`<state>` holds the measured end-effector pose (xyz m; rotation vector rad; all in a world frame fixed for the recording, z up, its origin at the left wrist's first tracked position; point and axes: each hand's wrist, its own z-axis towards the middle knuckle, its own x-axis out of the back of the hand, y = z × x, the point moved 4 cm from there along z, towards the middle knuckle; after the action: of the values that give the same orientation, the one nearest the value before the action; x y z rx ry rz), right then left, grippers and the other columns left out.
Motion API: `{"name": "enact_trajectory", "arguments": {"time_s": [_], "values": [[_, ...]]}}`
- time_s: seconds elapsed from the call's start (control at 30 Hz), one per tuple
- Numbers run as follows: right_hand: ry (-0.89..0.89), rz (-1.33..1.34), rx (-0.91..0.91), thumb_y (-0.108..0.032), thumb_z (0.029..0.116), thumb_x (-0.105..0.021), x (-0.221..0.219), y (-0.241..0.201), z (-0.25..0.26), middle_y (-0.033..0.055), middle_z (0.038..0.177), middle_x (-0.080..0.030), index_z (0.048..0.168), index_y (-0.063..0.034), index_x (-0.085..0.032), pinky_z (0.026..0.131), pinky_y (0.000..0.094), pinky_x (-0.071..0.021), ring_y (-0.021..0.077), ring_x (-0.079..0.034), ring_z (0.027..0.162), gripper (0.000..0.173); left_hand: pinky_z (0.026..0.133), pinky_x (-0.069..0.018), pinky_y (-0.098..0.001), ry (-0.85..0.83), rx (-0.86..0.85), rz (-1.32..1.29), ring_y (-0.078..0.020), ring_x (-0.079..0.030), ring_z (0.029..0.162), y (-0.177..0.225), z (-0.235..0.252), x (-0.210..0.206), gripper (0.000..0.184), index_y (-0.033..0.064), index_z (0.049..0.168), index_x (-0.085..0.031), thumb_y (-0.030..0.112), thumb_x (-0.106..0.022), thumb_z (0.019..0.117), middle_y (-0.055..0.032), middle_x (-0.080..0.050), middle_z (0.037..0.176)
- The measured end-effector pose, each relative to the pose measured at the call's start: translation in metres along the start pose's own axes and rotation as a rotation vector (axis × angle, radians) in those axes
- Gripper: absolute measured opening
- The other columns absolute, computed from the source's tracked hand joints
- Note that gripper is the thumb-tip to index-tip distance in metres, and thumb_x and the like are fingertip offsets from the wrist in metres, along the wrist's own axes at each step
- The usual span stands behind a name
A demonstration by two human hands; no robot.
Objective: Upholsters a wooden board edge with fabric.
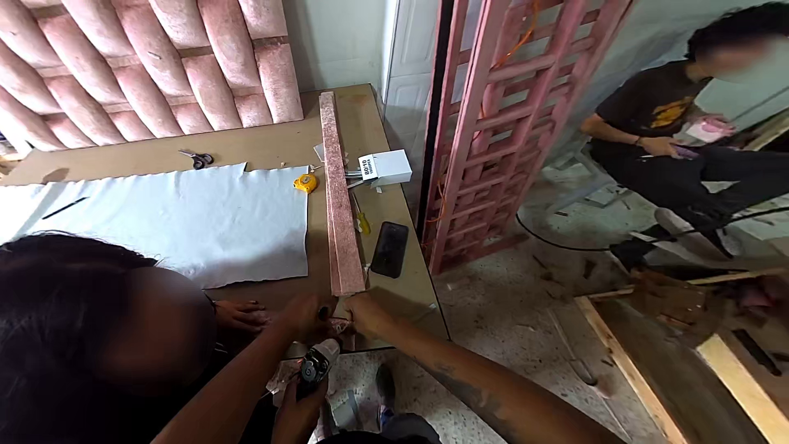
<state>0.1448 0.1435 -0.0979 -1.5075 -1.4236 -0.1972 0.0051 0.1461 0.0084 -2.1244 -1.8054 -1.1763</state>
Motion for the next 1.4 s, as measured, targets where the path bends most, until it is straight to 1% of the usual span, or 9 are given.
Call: {"name": "enact_trajectory", "arguments": {"time_s": [0.23, 0.5, 0.7, 0.9, 1.07, 1.1, 1.13, 1.2, 1.4], "values": [[-0.112, -0.057, -0.008, -0.013, 0.0907, -0.068, 0.009, -0.001, 0.014, 0.0228, 0.102, -0.068, 0.101, 0.0004, -0.068, 0.084, 0.0643, -0.0516, 0.0419, -0.066, 0.099, 0.017, 0.102, -0.0488, -0.0574, -0.024, -0.007, -0.013, -0.0388, -0.064, 0.114, -0.002, 0.005, -0.003, 0.035, -0.0007, 0.116, -0.068, 0.030, -0.065, 0.1007, -0.0228, -0.068, 0.117], [-0.166, -0.052, 0.020, -0.015, 0.0936, -0.066, 0.009, 0.002, 0.017, 0.0230, 0.102, -0.068, 0.104, 0.0013, -0.068, 0.085, 0.0638, -0.0509, 0.0417, -0.066, 0.099, 0.019, 0.098, -0.0500, -0.0572, 0.006, -0.014, -0.008, -0.0378, -0.065, 0.109, -0.002, 0.009, -0.005, 0.031, -0.0005, 0.111, -0.068, 0.028, -0.068, 0.0984, -0.0214, -0.069, 0.112], [-0.152, 0.071, 0.041, -0.015, 0.0953, -0.067, 0.009, 0.011, 0.016, 0.0206, 0.102, -0.068, 0.108, 0.0003, -0.069, 0.085, 0.0599, -0.0511, 0.0375, -0.066, 0.097, 0.020, 0.097, -0.0505, -0.0559, -0.008, -0.002, 0.008, -0.0366, -0.066, 0.108, -0.008, 0.019, -0.008, 0.032, -0.0001, 0.113, -0.068, 0.029, -0.067, 0.0990, -0.0206, -0.069, 0.111], [0.063, 0.323, -0.035, -0.023, 0.0998, -0.062, 0.015, 0.023, -0.020, 0.0128, 0.098, -0.070, 0.112, -0.0052, -0.069, 0.086, 0.0501, -0.0542, 0.0267, -0.068, 0.092, 0.023, 0.100, -0.0501, -0.0566, -0.014, 0.045, -0.021, -0.0372, -0.066, 0.111, -0.010, 0.020, -0.010, 0.035, 0.0015, 0.118, -0.068, 0.031, -0.066, 0.0994, -0.0210, -0.069, 0.116], [0.200, 0.240, -0.045, -0.030, 0.0990, -0.060, -0.021, 0.002, -0.074, 0.0150, 0.098, -0.071, 0.107, -0.0071, -0.070, 0.085, 0.0580, -0.0540, 0.0336, -0.069, 0.095, 0.026, 0.098, -0.0501, -0.0583, -0.016, 0.011, 0.004, -0.0382, -0.066, 0.109, -0.011, 0.024, -0.007, 0.035, 0.0012, 0.115, -0.068, 0.033, -0.066, 0.0989, -0.0213, -0.069, 0.113], [0.189, 0.203, -0.027, -0.030, 0.1000, -0.058, -0.032, -0.003, -0.082, 0.0154, 0.096, -0.071, 0.108, -0.0094, -0.070, 0.082, 0.0599, -0.0537, 0.0351, -0.070, 0.093, 0.026, 0.098, -0.0502, -0.0583, -0.012, 0.009, 0.005, -0.0381, -0.066, 0.109, -0.013, 0.025, -0.008, 0.037, 0.0012, 0.115, -0.068, 0.034, -0.066, 0.0989, -0.0212, -0.069, 0.112], [0.151, 0.162, -0.018, -0.029, 0.1003, -0.056, -0.042, -0.006, -0.087, 0.0155, 0.096, -0.072, 0.118, -0.0155, -0.071, 0.080, 0.0618, -0.0541, 0.0367, -0.071, 0.091, 0.027, 0.098, -0.0507, -0.0577, 0.001, 0.010, 0.003, -0.0376, -0.066, 0.108, -0.017, 0.026, -0.009, 0.037, 0.0013, 0.114, -0.069, 0.035, -0.067, 0.0985, -0.0210, -0.069, 0.112], [0.060, 0.091, -0.035, -0.022, 0.0971, -0.053, -0.058, -0.007, -0.093, 0.0164, 0.096, -0.073, 0.142, -0.0318, -0.060, 0.075, 0.0640, -0.0537, 0.0395, -0.071, 0.089, 0.047, 0.098, -0.0506, -0.0563, -0.009, 0.012, 0.006, -0.0370, -0.066, 0.108, -0.019, 0.028, -0.010, 0.036, 0.0011, 0.114, -0.068, 0.033, -0.066, 0.0992, -0.0211, -0.069, 0.113], [0.050, 0.074, -0.031, -0.020, 0.0951, -0.053, -0.055, -0.012, -0.095, 0.0160, 0.087, -0.071, 0.152, -0.0382, -0.046, 0.069, 0.0630, -0.0522, 0.0403, -0.070, 0.082, 0.061, 0.097, -0.0512, -0.0556, -0.014, 0.006, 0.030, -0.0356, -0.066, 0.107, -0.024, 0.035, -0.011, 0.037, 0.0027, 0.115, -0.068, 0.036, -0.067, 0.0984, -0.0192, -0.069, 0.111]]}}
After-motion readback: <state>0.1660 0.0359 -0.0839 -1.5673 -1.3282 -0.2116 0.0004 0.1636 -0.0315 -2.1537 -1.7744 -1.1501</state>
